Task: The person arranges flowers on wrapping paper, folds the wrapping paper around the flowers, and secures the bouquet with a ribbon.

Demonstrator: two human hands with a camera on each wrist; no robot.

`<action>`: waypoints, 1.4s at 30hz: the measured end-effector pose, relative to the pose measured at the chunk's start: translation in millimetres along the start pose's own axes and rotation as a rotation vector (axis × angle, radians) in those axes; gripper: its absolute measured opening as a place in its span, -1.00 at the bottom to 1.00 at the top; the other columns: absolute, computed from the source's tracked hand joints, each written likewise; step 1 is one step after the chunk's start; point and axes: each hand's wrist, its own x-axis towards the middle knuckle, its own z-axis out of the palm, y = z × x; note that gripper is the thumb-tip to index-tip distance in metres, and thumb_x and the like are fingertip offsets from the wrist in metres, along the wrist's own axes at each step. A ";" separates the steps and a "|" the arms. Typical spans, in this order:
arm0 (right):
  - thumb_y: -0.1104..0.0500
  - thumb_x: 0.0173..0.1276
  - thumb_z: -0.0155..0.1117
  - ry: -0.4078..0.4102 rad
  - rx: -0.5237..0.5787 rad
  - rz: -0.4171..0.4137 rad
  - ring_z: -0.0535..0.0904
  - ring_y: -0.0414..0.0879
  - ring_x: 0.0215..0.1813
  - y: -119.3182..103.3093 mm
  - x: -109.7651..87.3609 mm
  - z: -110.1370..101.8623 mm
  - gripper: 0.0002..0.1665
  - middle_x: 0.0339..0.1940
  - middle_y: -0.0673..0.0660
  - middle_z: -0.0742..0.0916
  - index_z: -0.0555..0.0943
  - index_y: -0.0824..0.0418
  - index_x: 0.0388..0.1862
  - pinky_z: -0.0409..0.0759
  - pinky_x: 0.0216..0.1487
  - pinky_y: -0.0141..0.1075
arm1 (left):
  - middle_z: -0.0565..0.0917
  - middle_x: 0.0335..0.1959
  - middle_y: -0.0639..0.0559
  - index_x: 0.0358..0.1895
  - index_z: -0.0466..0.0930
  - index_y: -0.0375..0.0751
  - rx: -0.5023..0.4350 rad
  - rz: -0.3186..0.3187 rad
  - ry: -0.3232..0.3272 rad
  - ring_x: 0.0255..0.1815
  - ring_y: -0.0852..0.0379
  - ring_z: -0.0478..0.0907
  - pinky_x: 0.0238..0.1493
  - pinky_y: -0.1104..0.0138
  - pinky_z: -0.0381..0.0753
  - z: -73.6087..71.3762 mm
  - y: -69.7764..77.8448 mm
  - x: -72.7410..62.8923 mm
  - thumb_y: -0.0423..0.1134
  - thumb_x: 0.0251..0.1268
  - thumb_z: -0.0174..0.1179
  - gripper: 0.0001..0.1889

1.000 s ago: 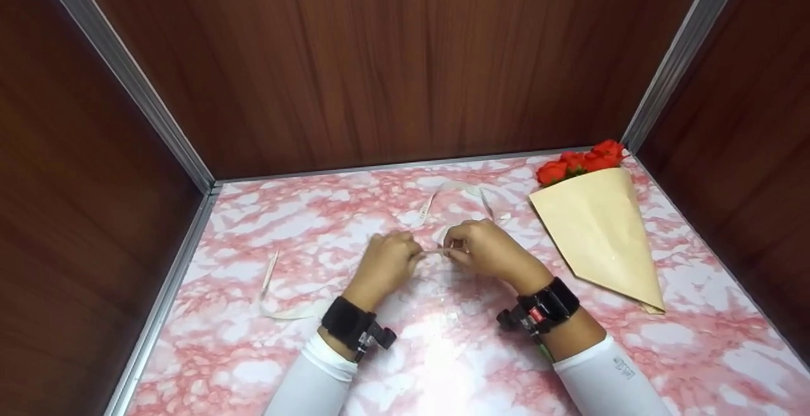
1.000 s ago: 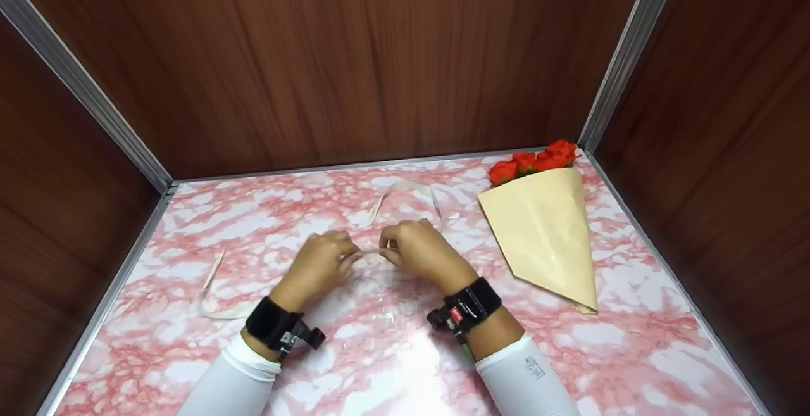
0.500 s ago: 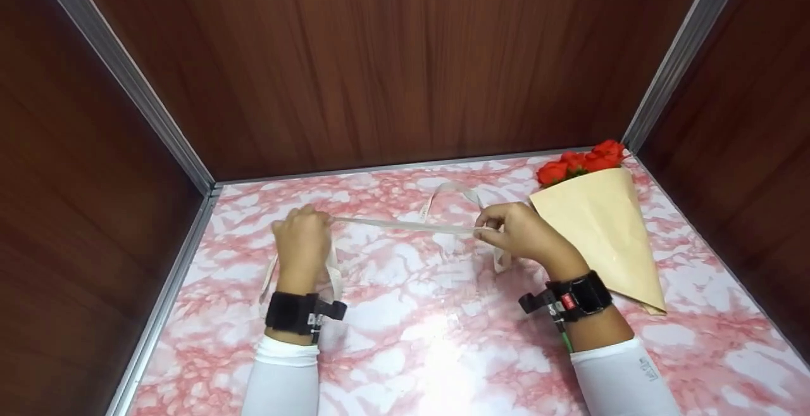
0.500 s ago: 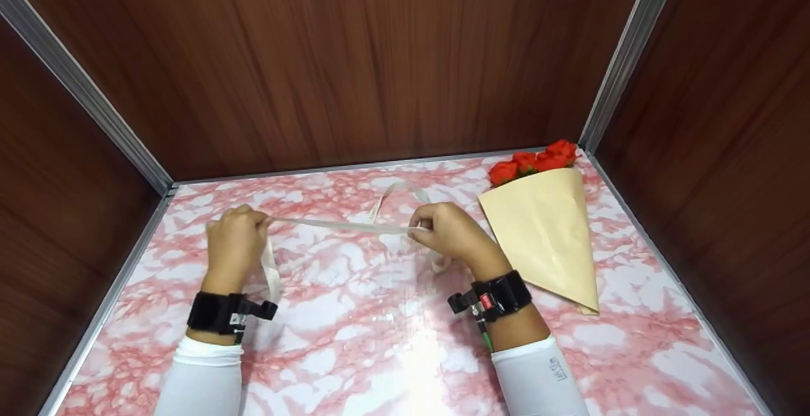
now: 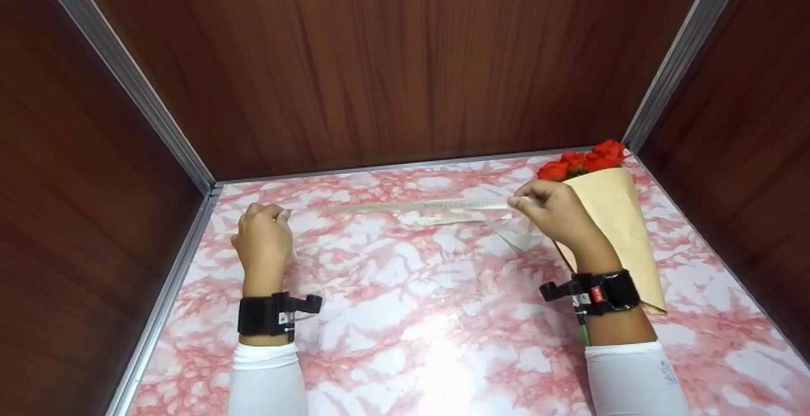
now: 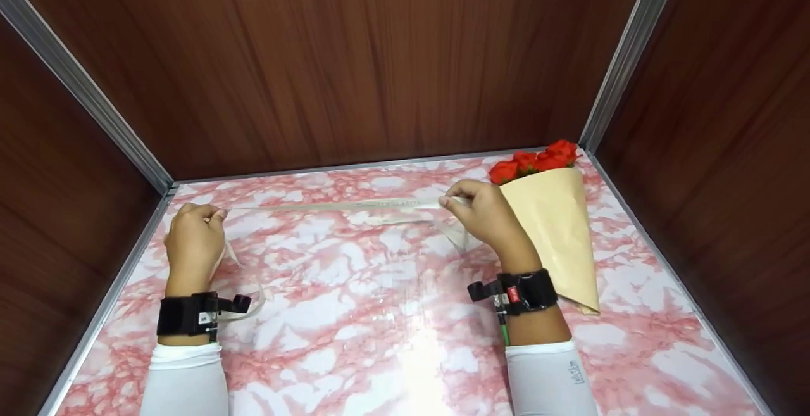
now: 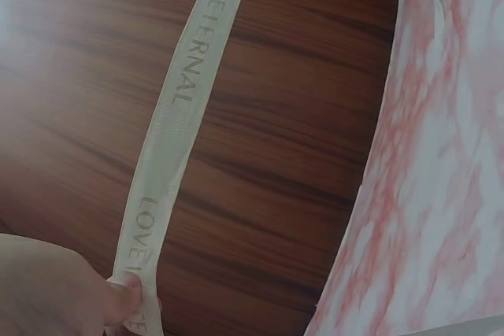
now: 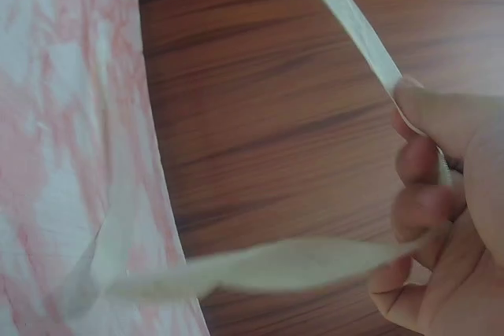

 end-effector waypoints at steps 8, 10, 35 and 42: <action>0.23 0.54 0.58 0.086 0.079 0.038 0.47 -0.27 -0.40 1.0 0.7 -13.0 -0.86 -0.47 -0.10 0.63 0.84 0.29 -0.23 0.45 -0.32 -0.41 | 0.66 0.19 -0.27 0.16 0.78 -0.31 -0.142 -0.002 -0.073 0.32 -0.33 0.65 0.38 -0.38 0.53 -1.5 0.8 0.9 -0.14 0.82 0.10 -0.66; 0.25 0.50 0.61 0.078 0.056 0.028 0.47 -0.25 -0.37 2.3 -0.5 -14.6 -0.89 -0.46 -0.07 0.65 0.84 0.26 -0.24 0.44 -0.28 -0.40 | 0.66 0.17 -0.27 0.18 0.82 -0.30 -0.142 0.004 -0.002 0.32 -0.33 0.62 0.35 -0.36 0.54 0.0 0.9 0.9 -0.14 0.79 0.18 -0.67; 0.51 0.20 0.32 0.064 -0.459 -0.034 0.71 0.30 -0.12 42.7 -7.4 -35.5 -0.76 -0.18 0.26 0.74 0.78 0.23 -0.37 0.62 -0.11 0.15 | 0.76 -0.10 -0.23 -0.08 0.97 -0.22 0.048 0.320 -0.073 0.11 -0.35 0.69 0.27 -0.25 0.60 7.7 -26.0 3.3 -0.47 0.42 0.39 -0.81; 0.39 0.16 0.48 -0.493 -0.422 0.236 0.67 0.08 -0.11 45.9 -13.6 -35.3 -0.75 -0.17 0.17 0.84 0.88 0.17 -0.19 0.64 -0.04 -0.03 | 0.85 -0.07 -0.06 -0.19 0.94 -0.14 0.015 0.129 -0.630 -0.18 0.01 0.63 -0.17 0.19 0.66 12.5 -29.5 -5.2 -0.35 0.30 0.51 -0.91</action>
